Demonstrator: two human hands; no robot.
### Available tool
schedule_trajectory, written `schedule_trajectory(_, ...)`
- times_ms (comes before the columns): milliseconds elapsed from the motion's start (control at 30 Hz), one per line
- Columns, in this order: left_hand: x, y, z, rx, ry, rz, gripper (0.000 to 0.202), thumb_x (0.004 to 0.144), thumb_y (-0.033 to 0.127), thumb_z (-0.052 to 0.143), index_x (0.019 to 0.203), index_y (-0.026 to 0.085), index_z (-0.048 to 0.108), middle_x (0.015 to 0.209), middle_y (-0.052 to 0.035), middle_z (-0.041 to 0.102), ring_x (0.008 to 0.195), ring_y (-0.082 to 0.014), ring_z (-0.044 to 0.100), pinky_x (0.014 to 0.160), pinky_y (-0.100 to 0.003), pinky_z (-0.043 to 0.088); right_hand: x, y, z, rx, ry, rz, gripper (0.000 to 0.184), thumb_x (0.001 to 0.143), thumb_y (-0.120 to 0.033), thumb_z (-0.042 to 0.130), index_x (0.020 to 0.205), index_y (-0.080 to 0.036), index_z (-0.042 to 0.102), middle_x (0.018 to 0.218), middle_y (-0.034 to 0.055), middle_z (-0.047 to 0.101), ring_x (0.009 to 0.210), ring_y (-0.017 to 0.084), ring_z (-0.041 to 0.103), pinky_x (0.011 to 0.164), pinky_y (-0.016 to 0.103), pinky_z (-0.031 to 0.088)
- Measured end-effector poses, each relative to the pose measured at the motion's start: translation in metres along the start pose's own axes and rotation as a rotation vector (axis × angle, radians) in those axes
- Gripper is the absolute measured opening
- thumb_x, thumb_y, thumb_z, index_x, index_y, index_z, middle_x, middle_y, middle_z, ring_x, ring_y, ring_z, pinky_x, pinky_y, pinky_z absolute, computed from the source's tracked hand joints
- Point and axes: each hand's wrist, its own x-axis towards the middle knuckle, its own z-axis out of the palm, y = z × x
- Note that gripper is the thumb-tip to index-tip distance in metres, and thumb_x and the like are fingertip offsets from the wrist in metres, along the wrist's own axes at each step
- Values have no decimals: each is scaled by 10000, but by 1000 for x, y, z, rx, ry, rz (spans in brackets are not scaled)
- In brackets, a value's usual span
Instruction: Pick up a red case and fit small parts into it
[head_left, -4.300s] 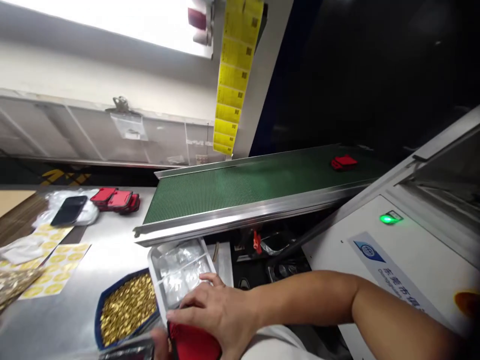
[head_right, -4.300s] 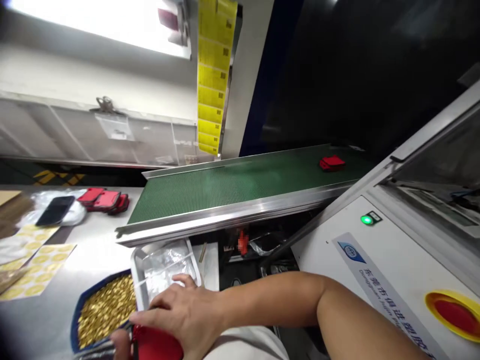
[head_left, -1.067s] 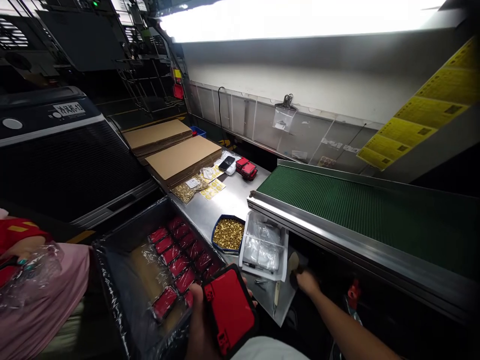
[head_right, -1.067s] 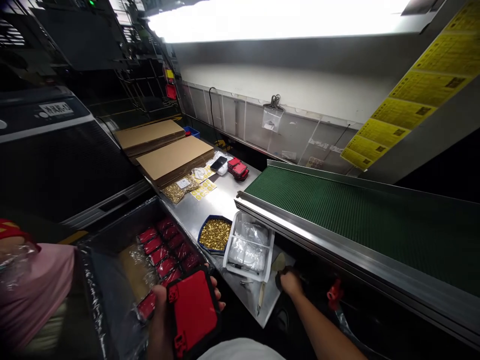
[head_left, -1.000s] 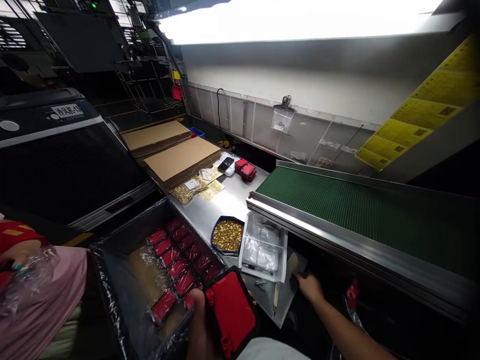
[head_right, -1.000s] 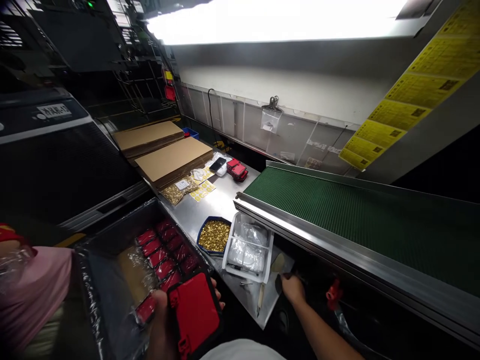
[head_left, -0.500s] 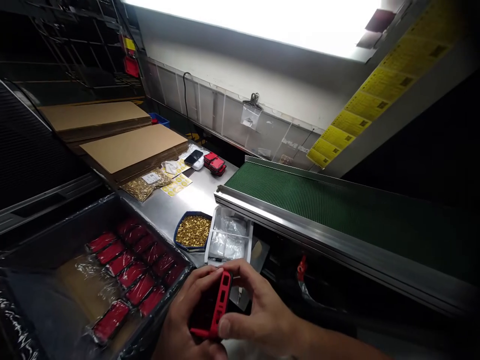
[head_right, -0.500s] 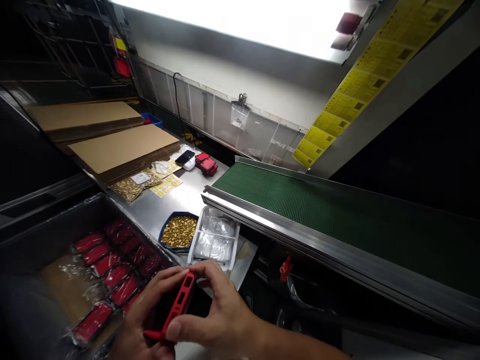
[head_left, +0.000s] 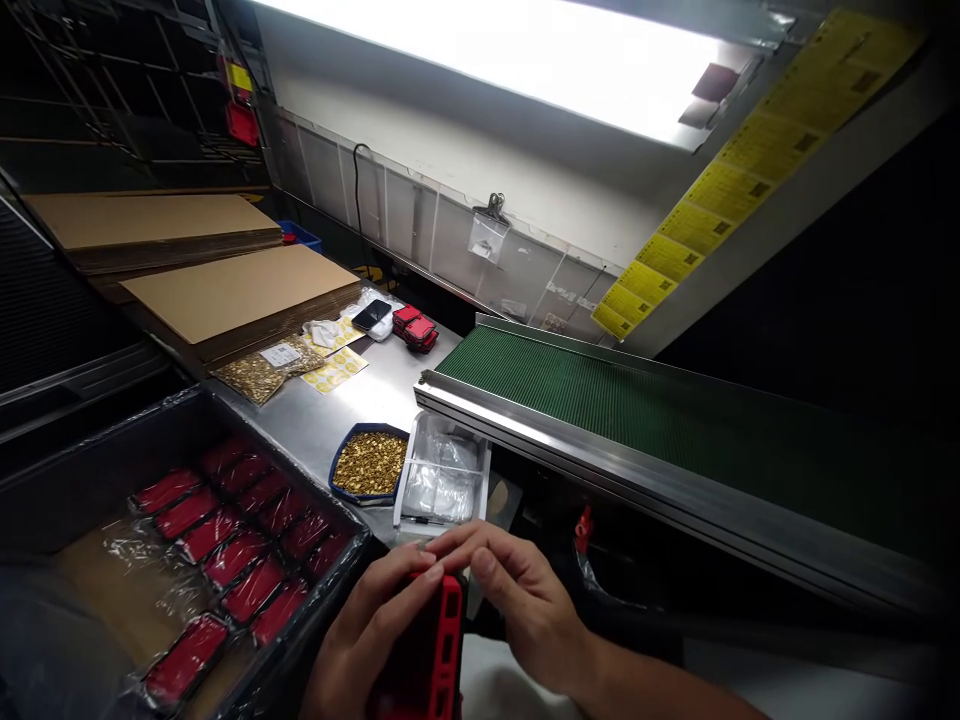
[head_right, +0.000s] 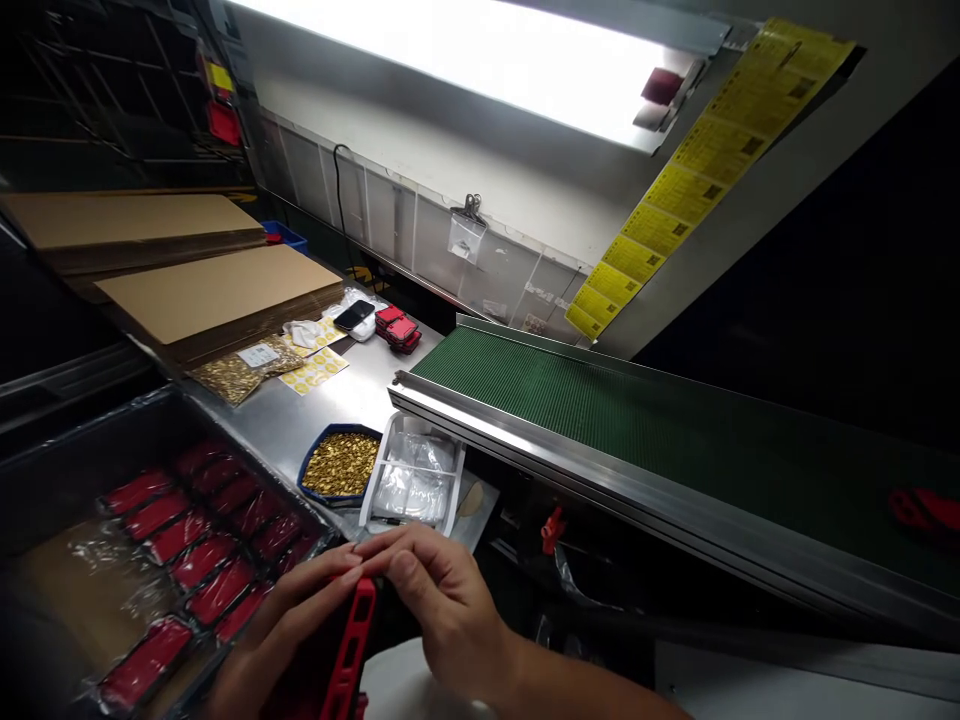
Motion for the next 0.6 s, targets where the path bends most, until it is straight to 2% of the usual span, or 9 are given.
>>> schedule_trajectory(133, -4, 3, -2, -24, -49, -3, 583, 731, 431, 779, 1296, 354, 655, 1292, -63, 661, 1251, -313, 583, 1128, -310, 413, -3, -3, -3, -11, -17, -54, 373, 1052, -355, 419, 1085, -186, 749, 1193, 127, 657, 1147, 237, 625, 1070, 432, 465)
schedule_trajectory(167, -4, 5, -3, -95, -36, -69, 579, 696, 447, 814, 1252, 347, 689, 1276, -68, 671, 1251, -320, 583, 1132, -309, 413, -4, -3, -5, -14, -25, -69, 373, 1051, -374, 418, 1101, -195, 741, 1199, 127, 653, 1155, 241, 619, 1072, 442, 464)
schedule_trajectory(233, -6, 8, -2, -324, 44, -296, 669, 612, 599, 840, 1217, 344, 711, 1246, -76, 680, 1231, -345, 588, 1106, -350, 461, -7, 0, -9, -68, -90, -120, 374, 1007, -459, 511, 1230, -213, 682, 1269, 133, 612, 1222, 260, 577, 1109, 464, 438)
schedule_trajectory(267, -7, 10, -1, -452, 92, -426, 772, 570, 695, 814, 1249, 351, 685, 1247, -79, 677, 1215, -362, 595, 1073, -391, 499, -9, 2, -12, -125, -149, -150, 475, 950, -499, 605, 1336, -222, 612, 1329, 139, 568, 1273, 273, 538, 1136, 469, 416)
schedule_trajectory(333, -9, 11, 1, -635, 145, -604, 936, 549, 810, 735, 1358, 366, 578, 1299, -82, 653, 1184, -385, 614, 992, -454, 562, -13, 8, -15, -282, -254, -210, 855, 802, -480, 794, 1523, -247, 396, 1450, 148, 453, 1368, 289, 449, 1176, 448, 383)
schedule_trajectory(400, -12, 10, 2, -743, 148, -657, 930, 621, 788, 703, 1417, 347, 505, 1377, -96, 618, 1199, -396, 615, 986, -488, 565, -15, 15, -14, -425, -257, -276, 1104, 706, -372, 887, 1588, -272, 228, 1496, 148, 396, 1391, 275, 425, 1173, 399, 394)
schedule_trajectory(500, -16, 6, 1, -904, 139, -676, 795, 745, 691, 649, 1420, 293, 518, 1424, -119, 600, 1243, -368, 606, 997, -477, 552, -18, 18, -10, -498, -154, -320, 1179, 677, -264, 891, 1599, -257, 156, 1449, 142, 453, 1325, 247, 494, 1132, 349, 435)
schedule_trajectory(600, -15, 7, -2, -864, 111, -645, 719, 850, 663, 434, 1400, 216, 553, 1403, -140, 609, 1155, -297, 661, 900, -395, 588, -18, 13, -8, -483, -140, -261, 1208, 676, -232, 867, 1609, -227, 98, 1435, 149, 452, 1293, 255, 518, 1103, 349, 461)
